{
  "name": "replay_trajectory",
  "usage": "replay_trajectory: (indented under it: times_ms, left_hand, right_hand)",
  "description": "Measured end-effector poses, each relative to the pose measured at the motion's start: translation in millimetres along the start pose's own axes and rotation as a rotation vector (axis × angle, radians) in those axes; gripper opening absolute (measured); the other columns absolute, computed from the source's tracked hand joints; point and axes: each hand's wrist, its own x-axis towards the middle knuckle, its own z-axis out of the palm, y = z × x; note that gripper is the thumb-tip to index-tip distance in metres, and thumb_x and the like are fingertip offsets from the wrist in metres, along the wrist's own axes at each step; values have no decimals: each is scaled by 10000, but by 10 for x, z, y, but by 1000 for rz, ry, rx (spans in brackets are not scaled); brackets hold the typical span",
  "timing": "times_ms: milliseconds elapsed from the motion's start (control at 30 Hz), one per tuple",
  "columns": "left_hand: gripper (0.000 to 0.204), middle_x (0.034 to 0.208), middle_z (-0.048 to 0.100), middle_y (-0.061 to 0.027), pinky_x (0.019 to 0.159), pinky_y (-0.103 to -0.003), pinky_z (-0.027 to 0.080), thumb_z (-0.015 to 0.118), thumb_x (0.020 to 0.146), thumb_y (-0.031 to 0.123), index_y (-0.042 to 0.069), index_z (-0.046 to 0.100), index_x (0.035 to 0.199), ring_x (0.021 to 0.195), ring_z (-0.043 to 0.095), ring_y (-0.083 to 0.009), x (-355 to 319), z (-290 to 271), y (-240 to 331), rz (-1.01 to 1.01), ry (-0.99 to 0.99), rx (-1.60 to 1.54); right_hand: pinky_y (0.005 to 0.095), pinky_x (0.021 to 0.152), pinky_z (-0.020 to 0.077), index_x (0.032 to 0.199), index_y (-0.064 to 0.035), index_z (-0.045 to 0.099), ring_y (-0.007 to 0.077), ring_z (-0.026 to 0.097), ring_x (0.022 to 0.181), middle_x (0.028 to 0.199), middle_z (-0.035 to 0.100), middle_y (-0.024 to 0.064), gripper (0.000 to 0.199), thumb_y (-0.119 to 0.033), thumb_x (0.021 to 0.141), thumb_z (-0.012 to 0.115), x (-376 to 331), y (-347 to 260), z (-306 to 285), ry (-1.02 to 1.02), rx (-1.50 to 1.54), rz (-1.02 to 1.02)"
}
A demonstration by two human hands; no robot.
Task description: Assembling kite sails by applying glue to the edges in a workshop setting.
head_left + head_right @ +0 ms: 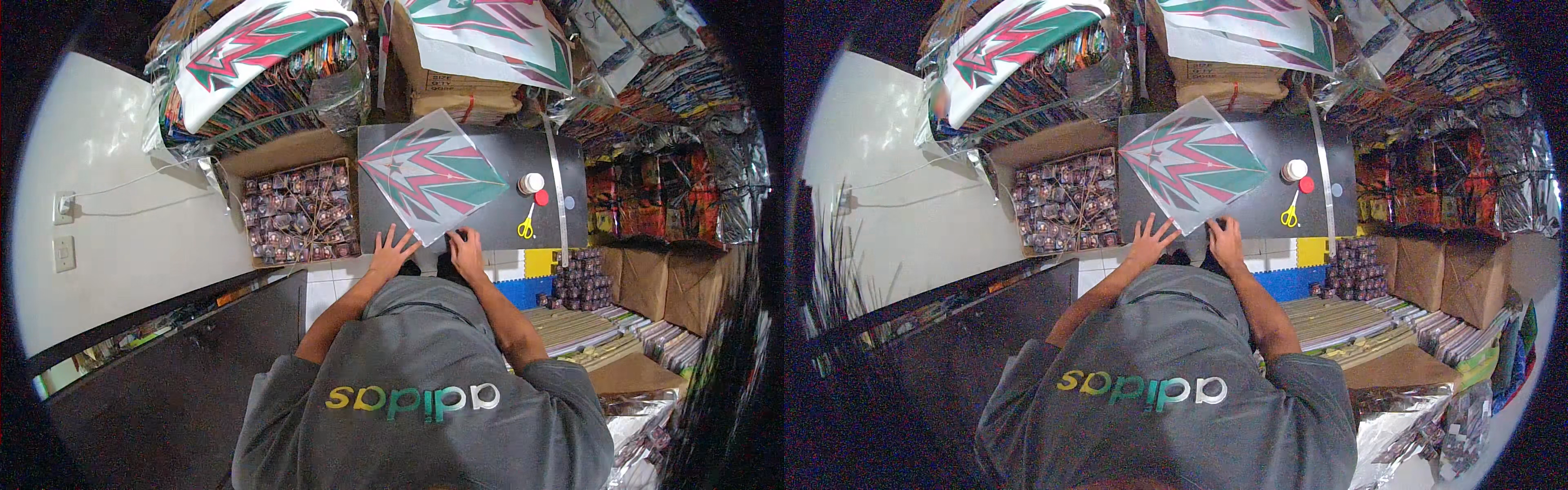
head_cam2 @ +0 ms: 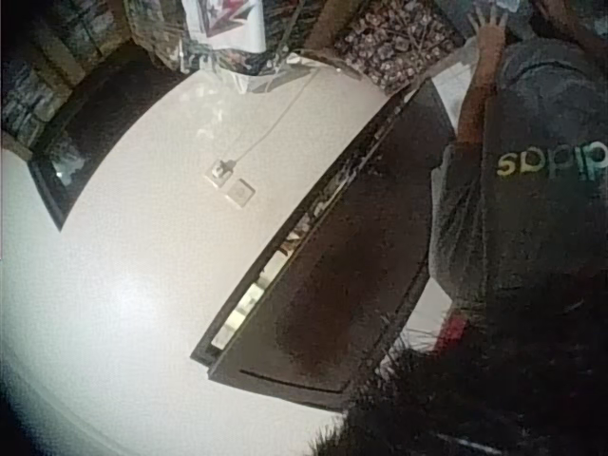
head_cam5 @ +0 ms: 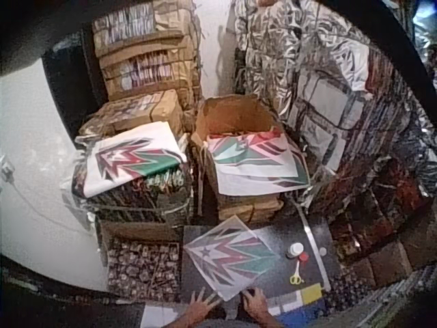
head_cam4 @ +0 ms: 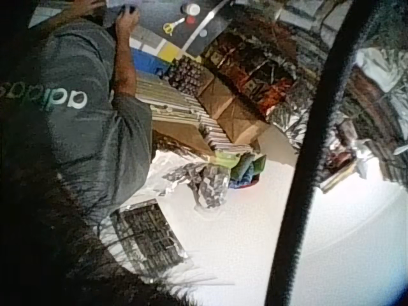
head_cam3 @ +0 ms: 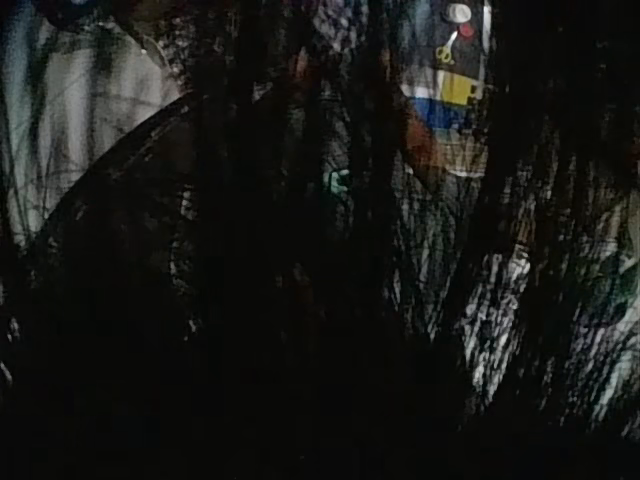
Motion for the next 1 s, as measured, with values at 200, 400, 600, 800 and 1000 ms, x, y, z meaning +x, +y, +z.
replay_trajectory:
  times_ms: [200,400,600,800,1000]
  left_hand:
    - [710,1688,139,28,1108,-731,261,567,936,148,446,342,1540,1512,147,-452,-5,-29,22,-28,-63,-6]
    - [763,1688,143,32,1107,-730,278,572,918,119,440,307,1557,1503,159,-467,5,-57,22,-23,-55,-42]
    - [751,1691,131,21,1108,-730,268,561,931,100,448,317,1550,1509,145,-469,-23,25,3,-17,-28,26]
    - [779,1688,143,24,1094,-744,275,591,899,104,428,320,1554,1502,157,-470,3,-4,10,-13,-42,1]
    - [739,1686,154,22,1100,-733,272,559,922,94,437,345,1540,1508,160,-460,0,-64,19,-23,-62,-58]
  right_hand:
    - [497,940,463,1188,-198,702,361,516,1178,1251,556,166,297,-194,892,683,-49,-157,-28,-182,-59,-199]
    - [489,946,466,1180,-213,711,366,515,1159,1213,558,164,296,-190,885,684,1,-79,39,-53,-60,-18]
    - [476,950,466,1176,-176,710,371,510,1149,1195,555,174,298,-184,879,691,-24,-125,-8,-163,-42,-158]
    - [482,947,456,1153,-179,724,360,509,1157,1207,551,164,278,-219,879,704,35,-44,29,14,-51,-29]
    - [487,932,468,1149,-142,723,357,517,1124,1198,552,168,272,-210,887,704,-11,-97,0,-92,-55,-175]
